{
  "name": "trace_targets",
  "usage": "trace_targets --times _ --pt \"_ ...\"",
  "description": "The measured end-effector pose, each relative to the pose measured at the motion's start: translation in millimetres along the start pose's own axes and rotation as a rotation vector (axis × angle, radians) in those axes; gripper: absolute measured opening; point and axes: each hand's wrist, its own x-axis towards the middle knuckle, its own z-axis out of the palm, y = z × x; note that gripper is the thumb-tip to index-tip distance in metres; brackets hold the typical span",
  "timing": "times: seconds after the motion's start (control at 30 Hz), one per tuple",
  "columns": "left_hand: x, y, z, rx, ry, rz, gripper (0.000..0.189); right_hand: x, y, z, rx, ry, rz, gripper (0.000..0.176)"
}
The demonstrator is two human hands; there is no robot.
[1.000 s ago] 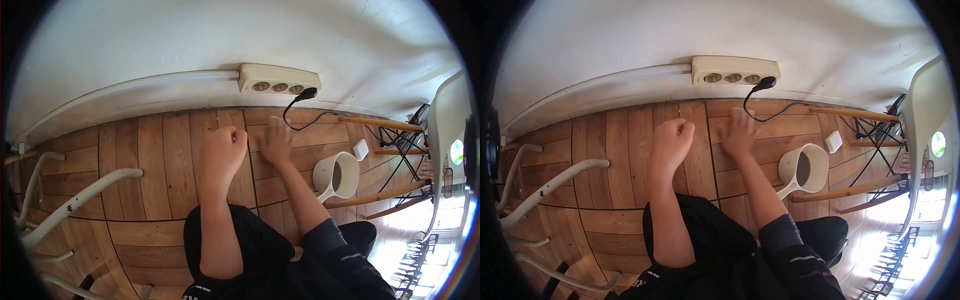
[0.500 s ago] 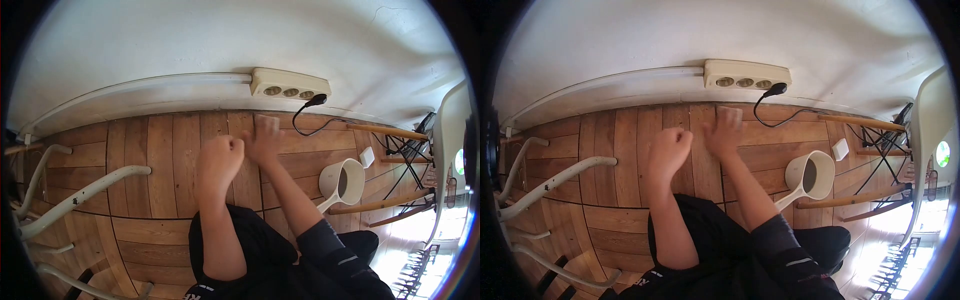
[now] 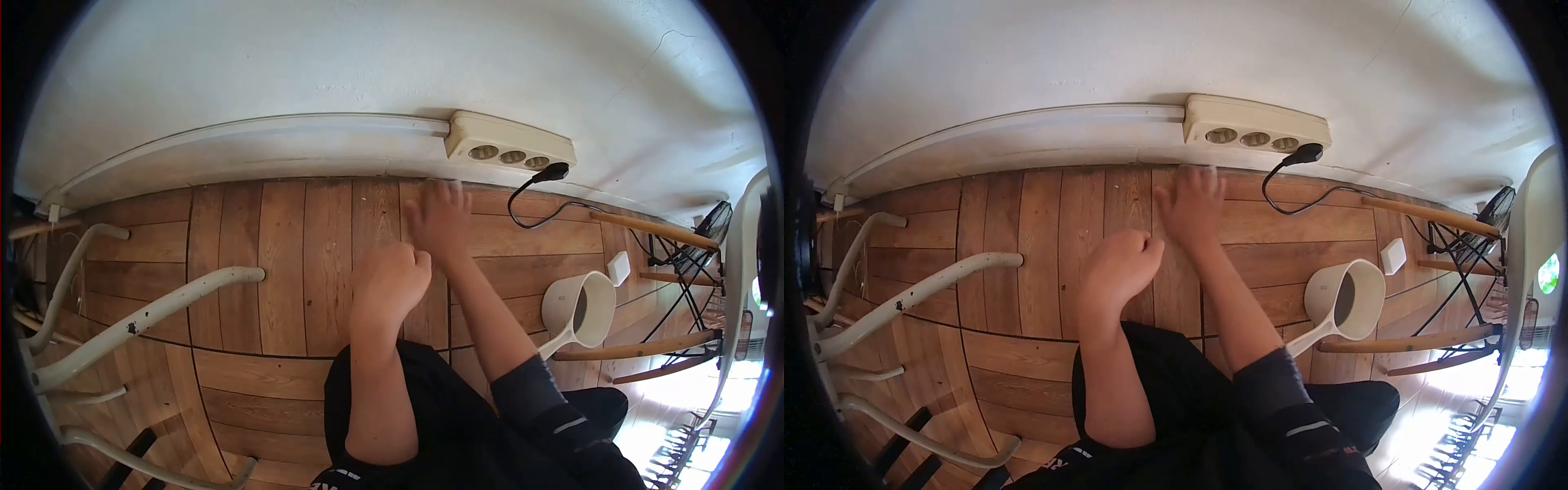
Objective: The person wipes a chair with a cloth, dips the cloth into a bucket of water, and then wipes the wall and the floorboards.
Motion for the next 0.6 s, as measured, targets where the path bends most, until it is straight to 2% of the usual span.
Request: trace_targets --times 0.07,0.13,0.23,0.4,0.47,0.6 --pt "4.1 1.0 6.2 0.006 0.023 0.029 0.035 8.9 -24.2 2.6 0.011 -0.009 0.013 0.059" --pt "5.7 2.0 10.6 0.013 0.034 0.047 0.035 9.8 -37.8 9.2 0.142 -0.017 -0.171 0.055" --pt "5.9 1.2 7.7 0.031 -0.006 0.037 0.035 9.5 -21.0 9.1 0.278 -0.006 -0.152 0.050" --pt "0.8 -0.1 -2.1 0.033 -0.053 -0.036 0.036 -9.1 54.5 9.7 0.108 0.137 -0.057 0.044" --pt "-1.4 0.5 0.8 0.007 -0.031 -0.009 0.036 -11.5 62.2 1.0 0.054 0.099 0.117 0.043" --pt "2.8 5.1 6.0 0.027 -0.023 0.021 0.035 4.6 11.0 19.2 0.036 0.041 -0.019 0.046"
